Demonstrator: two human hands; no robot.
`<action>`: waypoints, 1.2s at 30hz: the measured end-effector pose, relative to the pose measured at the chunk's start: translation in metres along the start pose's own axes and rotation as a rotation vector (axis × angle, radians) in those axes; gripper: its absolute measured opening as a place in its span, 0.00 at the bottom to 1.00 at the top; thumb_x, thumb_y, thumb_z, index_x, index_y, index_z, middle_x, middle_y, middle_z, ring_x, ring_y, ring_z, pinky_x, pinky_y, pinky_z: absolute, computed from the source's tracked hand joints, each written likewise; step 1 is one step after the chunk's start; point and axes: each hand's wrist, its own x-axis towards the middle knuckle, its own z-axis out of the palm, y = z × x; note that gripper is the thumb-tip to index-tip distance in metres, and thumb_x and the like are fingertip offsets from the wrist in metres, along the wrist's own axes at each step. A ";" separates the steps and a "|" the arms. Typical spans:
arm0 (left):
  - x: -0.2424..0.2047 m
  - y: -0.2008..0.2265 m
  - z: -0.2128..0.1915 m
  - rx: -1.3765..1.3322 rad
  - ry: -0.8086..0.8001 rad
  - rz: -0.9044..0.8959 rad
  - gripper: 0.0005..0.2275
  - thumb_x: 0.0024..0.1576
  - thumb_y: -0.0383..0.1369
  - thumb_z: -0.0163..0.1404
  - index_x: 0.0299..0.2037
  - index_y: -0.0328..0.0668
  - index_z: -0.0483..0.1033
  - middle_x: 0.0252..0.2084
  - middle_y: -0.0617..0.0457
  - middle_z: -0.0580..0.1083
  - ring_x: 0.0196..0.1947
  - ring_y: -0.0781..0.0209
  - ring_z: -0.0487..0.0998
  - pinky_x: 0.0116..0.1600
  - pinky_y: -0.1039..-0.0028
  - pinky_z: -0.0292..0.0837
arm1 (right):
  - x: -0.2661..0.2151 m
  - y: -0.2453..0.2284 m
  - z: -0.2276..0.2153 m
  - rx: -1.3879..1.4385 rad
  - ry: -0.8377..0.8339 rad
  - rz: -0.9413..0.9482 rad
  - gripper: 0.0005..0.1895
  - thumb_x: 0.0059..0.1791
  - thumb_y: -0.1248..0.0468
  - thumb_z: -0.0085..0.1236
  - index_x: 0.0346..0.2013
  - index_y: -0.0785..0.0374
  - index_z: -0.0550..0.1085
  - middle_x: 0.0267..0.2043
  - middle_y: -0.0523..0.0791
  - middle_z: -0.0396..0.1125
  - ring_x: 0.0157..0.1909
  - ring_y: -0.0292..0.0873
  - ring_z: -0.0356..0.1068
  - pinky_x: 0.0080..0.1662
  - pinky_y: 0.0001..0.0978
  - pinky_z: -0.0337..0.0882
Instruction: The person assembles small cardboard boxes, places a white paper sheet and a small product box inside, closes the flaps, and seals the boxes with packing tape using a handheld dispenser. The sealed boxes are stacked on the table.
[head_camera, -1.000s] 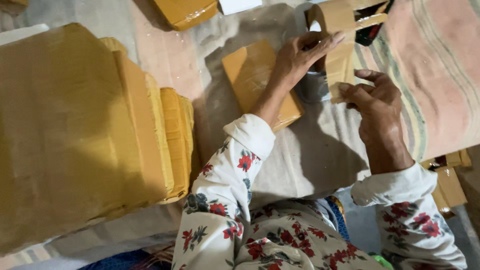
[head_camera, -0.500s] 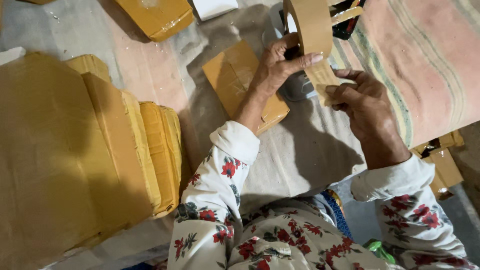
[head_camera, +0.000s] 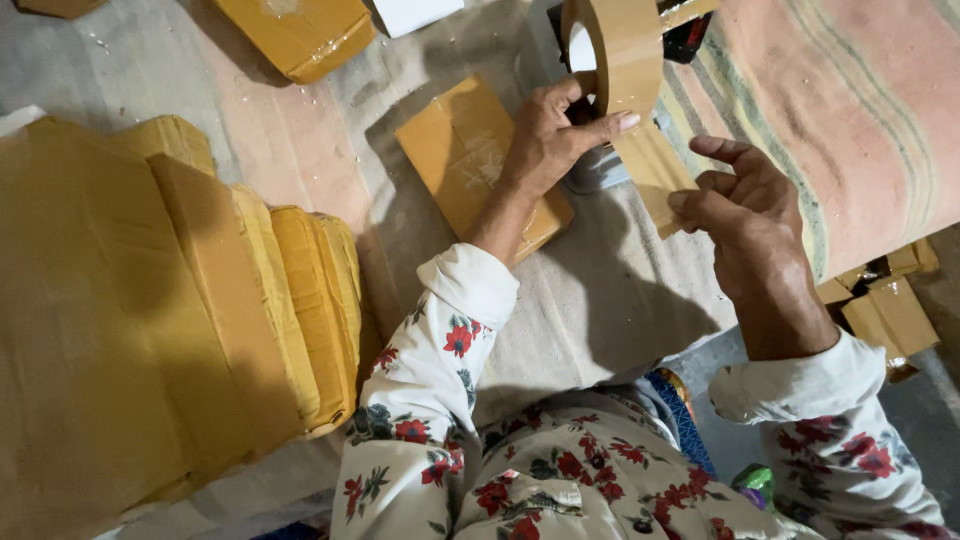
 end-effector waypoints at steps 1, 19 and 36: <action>-0.001 0.000 0.000 0.016 0.005 -0.034 0.13 0.52 0.37 0.67 0.38 0.37 0.82 0.36 0.54 0.82 0.34 0.67 0.81 0.43 0.74 0.78 | -0.002 0.004 -0.001 -0.001 0.010 0.001 0.33 0.44 0.75 0.58 0.64 0.80 0.63 0.31 0.43 0.65 0.33 0.35 0.66 0.39 0.24 0.66; -0.014 0.025 0.013 0.399 0.377 0.176 0.19 0.53 0.38 0.64 0.41 0.34 0.68 0.32 0.53 0.71 0.27 0.64 0.73 0.32 0.72 0.72 | 0.025 0.055 -0.004 -0.151 0.040 0.137 0.18 0.48 0.70 0.64 0.50 0.73 0.71 0.27 0.43 0.70 0.21 0.30 0.62 0.23 0.21 0.57; -0.061 0.019 0.115 0.632 0.538 -0.318 0.24 0.61 0.51 0.54 0.32 0.31 0.78 0.28 0.39 0.76 0.33 0.39 0.79 0.41 0.56 0.72 | 0.016 0.057 -0.022 0.151 -0.051 0.261 0.05 0.49 0.70 0.61 0.38 0.65 0.75 0.28 0.42 0.71 0.21 0.31 0.64 0.22 0.20 0.58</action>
